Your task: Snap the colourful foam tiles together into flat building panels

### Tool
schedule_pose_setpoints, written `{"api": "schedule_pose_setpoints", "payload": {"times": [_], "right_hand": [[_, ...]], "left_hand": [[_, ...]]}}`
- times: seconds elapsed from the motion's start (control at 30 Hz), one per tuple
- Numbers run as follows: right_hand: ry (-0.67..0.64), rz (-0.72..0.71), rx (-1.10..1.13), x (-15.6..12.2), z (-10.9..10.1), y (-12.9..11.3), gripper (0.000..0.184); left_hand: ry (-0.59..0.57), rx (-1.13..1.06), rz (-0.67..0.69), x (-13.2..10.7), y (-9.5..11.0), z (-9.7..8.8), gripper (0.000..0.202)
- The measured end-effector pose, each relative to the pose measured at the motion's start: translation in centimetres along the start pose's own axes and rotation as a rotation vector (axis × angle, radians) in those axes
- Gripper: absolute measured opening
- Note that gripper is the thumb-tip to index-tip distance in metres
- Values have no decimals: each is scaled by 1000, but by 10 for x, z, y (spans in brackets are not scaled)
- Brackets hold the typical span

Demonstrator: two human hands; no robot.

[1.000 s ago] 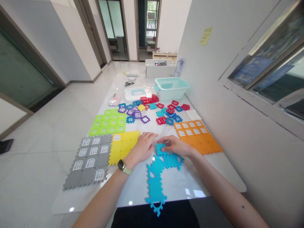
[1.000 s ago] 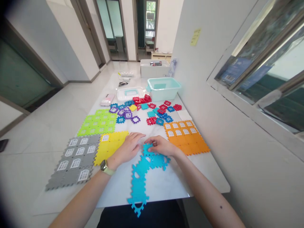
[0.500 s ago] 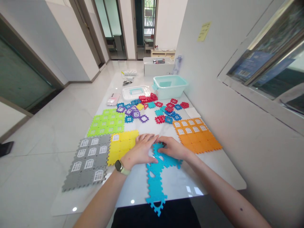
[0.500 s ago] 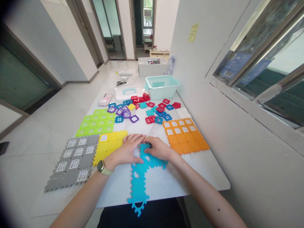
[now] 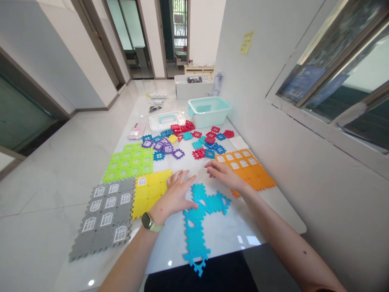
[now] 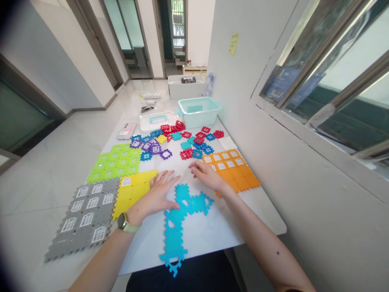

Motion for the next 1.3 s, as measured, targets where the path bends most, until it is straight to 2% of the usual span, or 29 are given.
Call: {"api": "schedule_pose_setpoints", "payload": {"times": [0.13, 0.3, 0.4, 0.6, 0.77, 1.03, 1.17, 1.3], "right_hand": [[191, 111, 27, 7, -28, 17, 21], [227, 83, -11, 22, -26, 26, 22], [245, 48, -70, 51, -26, 26, 22], [281, -23, -236, 129, -29, 25, 22], [255, -126, -394, 173, -10, 21, 29], [141, -250, -624, 210, 24, 20, 53], [79, -242, -654, 220, 27, 17, 47], [59, -189, -601, 214, 18, 9, 36]], "left_hand": [[3, -39, 44, -3, 8, -4, 82], [-5, -87, 134, -7, 25, -7, 60], [7, -91, 184, -8, 33, -4, 58], [27, -92, 195, -9, 34, 2, 61], [48, -98, 211, -9, 34, 2, 58], [56, -112, 199, -10, 35, 2, 54], [59, -116, 199, -9, 34, 3, 60], [67, -107, 196, -6, 32, 5, 62]]}}
Point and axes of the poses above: each hand's wrist, its own x-axis towards the middle knuckle, its own z-axis out of the palm, y = z × x, the point moved 6 cm from there along x, towards the middle knuckle, and after that the axes turned 9 degrees about y, right-handed, at the moved point
